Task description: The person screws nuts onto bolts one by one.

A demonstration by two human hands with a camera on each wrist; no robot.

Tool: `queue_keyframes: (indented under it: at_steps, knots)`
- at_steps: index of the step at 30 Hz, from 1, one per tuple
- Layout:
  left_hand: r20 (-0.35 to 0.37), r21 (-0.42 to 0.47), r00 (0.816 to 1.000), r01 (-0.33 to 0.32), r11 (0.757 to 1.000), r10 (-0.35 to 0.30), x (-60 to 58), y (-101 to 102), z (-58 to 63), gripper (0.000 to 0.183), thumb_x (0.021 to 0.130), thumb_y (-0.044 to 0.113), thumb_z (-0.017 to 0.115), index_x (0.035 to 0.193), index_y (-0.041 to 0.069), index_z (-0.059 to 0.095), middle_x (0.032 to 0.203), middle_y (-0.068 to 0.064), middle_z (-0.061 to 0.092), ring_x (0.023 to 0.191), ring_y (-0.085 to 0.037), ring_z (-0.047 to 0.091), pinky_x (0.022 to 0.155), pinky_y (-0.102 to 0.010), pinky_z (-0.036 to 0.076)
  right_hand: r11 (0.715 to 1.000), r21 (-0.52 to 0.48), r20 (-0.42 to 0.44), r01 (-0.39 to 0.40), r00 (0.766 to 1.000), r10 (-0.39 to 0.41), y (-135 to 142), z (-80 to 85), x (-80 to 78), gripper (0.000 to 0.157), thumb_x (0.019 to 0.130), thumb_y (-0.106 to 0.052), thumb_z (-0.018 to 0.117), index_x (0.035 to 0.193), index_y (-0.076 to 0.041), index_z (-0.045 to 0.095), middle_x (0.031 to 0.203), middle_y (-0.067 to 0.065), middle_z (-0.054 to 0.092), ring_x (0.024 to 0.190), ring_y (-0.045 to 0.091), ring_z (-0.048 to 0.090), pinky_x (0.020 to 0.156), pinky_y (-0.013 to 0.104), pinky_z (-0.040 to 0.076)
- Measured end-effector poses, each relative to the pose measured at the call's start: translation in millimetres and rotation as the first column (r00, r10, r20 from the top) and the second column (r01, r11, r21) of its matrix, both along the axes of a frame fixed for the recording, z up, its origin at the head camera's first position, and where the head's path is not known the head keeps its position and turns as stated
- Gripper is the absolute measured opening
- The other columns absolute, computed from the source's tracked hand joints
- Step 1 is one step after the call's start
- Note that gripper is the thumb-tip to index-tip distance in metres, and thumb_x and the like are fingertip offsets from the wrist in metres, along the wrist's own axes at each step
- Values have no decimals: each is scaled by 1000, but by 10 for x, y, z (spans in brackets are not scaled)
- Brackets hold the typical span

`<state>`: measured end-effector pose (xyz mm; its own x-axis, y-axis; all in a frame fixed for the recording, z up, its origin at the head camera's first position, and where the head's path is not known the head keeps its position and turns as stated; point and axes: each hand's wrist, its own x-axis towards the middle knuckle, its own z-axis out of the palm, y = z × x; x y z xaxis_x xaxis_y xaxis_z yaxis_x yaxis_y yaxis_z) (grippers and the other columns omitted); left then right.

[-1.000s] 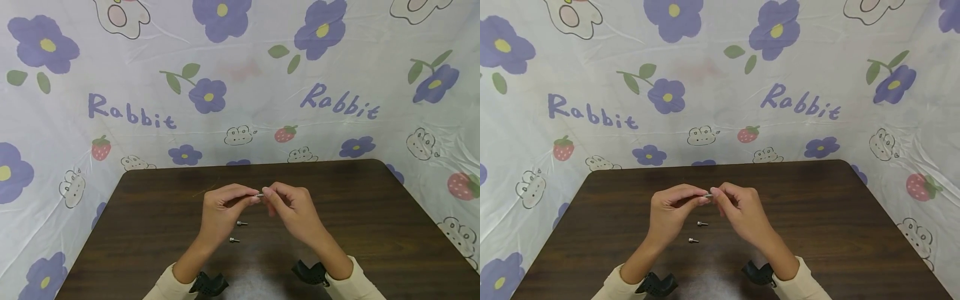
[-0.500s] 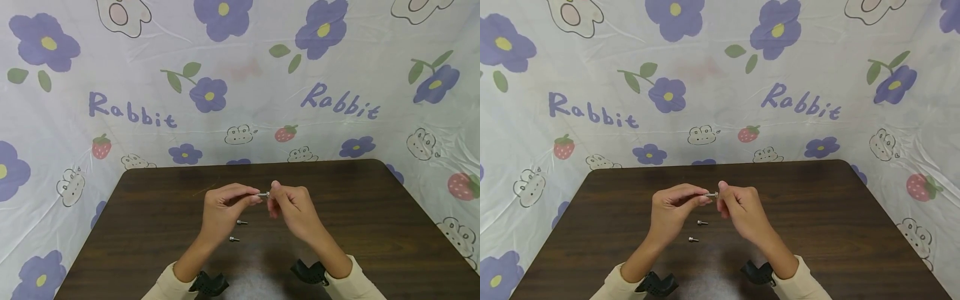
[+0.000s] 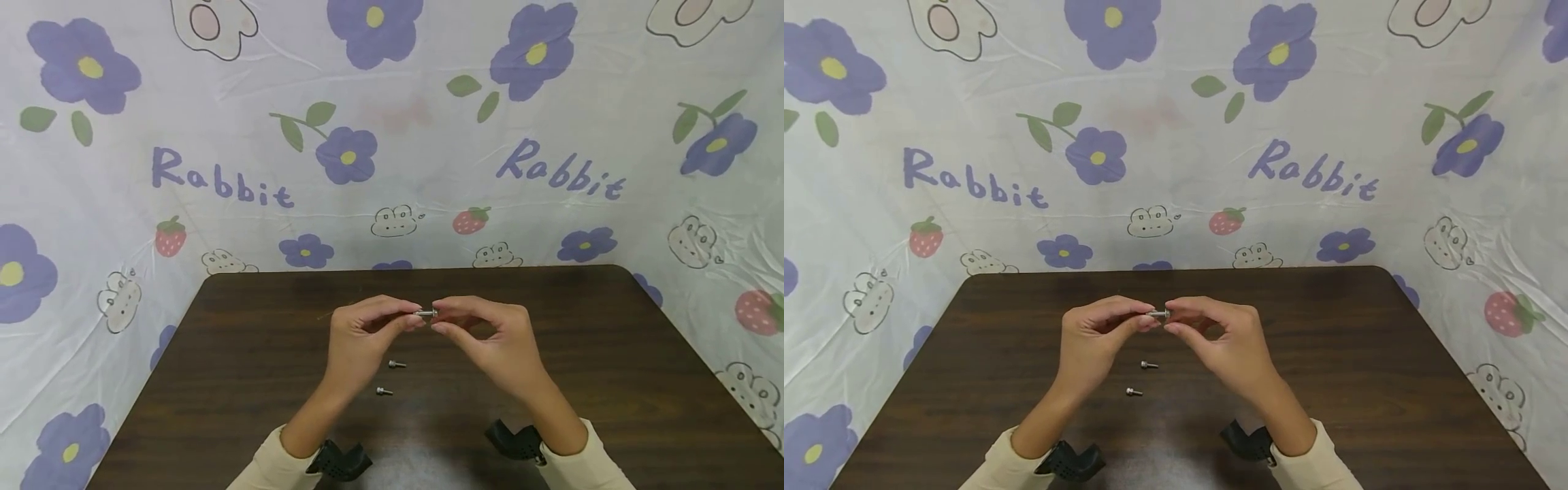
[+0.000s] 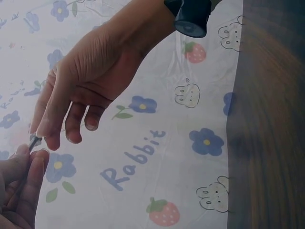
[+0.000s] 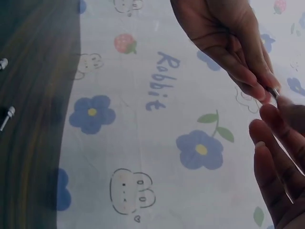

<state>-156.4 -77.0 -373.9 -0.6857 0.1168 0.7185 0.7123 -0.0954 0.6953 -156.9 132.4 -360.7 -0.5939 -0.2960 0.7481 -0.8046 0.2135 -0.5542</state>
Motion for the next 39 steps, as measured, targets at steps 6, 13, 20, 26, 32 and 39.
queue_keyframes:
  at_steps: [6,13,20,26,32,39]
  knots:
    - [1,-1,1000,15,1000,-15,7,10,-7,13,87,-6,74,99,-2,78,91,-12,76,81,-23,76,71,-39,63,999,-42,-46,-6,999,4,-32,-44,-7,32,78,13,81,106,-4,77,90,5,78,71,12,73,66,22,59]
    - [-20,-30,1000,-16,999,15,-1,8,8,12,85,-5,77,97,-1,80,90,-9,77,79,-22,74,69,-38,63,999,-42,-40,-16,999,14,-39,-49,-10,23,84,4,80,105,-6,77,83,6,76,67,10,71,63,21,58]
    - [-6,-39,1000,-22,999,21,15,21,14,12,85,-4,77,97,-1,79,90,-9,77,79,-21,74,68,-38,63,999,-35,9,-3,1000,3,-55,-36,2,20,88,7,75,96,-10,75,77,-4,74,66,10,71,62,25,59]
    - [-12,-51,999,-38,998,37,21,27,4,12,86,-2,78,96,2,80,89,-7,77,77,-20,74,65,-37,62,999,-31,64,11,998,-9,-65,-42,20,19,92,3,71,90,-15,74,70,-8,69,63,9,67,61,24,58]
    - [-7,-38,1000,-29,999,29,23,26,8,12,86,-3,77,97,1,79,89,-8,76,77,-21,74,66,-36,62,999,-13,105,32,994,-31,-66,-40,21,27,97,1,65,81,-18,73,65,-8,67,60,10,64,54,24,53]
    - [20,-17,1000,-21,1000,22,11,-3,29,12,87,-3,76,99,-3,78,90,-10,76,79,-24,75,70,-40,63,999,37,82,29,996,-32,21,20,6,19,91,0,74,106,-12,75,84,-3,74,72,11,71,64,26,59]
